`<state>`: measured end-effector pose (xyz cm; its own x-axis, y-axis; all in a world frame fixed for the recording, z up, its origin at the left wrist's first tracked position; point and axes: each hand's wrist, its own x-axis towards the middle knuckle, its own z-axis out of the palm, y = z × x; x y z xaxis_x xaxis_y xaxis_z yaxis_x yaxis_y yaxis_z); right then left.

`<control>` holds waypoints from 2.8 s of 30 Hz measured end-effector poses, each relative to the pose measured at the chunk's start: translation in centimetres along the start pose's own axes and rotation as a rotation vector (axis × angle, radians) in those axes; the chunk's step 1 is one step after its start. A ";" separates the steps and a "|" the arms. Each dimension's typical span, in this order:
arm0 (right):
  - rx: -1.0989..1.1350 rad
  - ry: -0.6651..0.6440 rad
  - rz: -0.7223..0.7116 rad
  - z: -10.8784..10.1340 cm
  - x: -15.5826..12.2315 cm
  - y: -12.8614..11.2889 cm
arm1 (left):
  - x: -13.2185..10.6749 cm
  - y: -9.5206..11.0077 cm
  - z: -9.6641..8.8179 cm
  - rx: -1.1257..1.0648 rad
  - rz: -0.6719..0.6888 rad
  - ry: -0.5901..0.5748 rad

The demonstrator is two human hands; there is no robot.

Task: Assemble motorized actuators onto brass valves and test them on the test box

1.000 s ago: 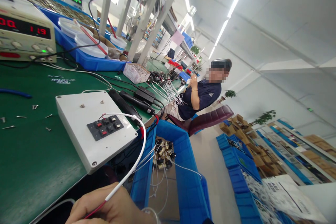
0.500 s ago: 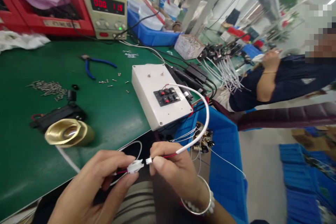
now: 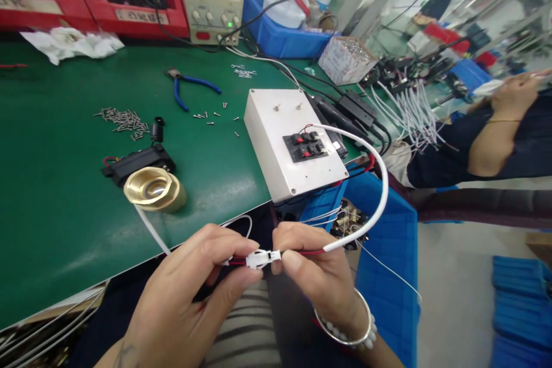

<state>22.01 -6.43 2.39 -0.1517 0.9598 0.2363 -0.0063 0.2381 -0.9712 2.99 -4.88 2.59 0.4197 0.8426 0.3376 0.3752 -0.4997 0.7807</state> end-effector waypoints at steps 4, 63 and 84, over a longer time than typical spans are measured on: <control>-0.047 -0.010 -0.009 -0.2 -0.2 0.1 | 0.3 0.4 0.0 0.000 -0.007 0.042; -0.161 -0.116 0.072 0.2 0.3 -0.6 | 0.0 0.8 -0.2 -0.295 -0.323 -0.067; -0.013 -0.985 -0.014 -5.6 1.3 -5.2 | 1.1 0.8 -0.3 -0.340 -0.524 -0.078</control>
<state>27.35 -5.61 7.94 -0.9073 0.4054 0.1113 -0.0044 0.2555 -0.9668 3.50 -4.34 3.77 0.3149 0.9347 -0.1649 0.2692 0.0786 0.9599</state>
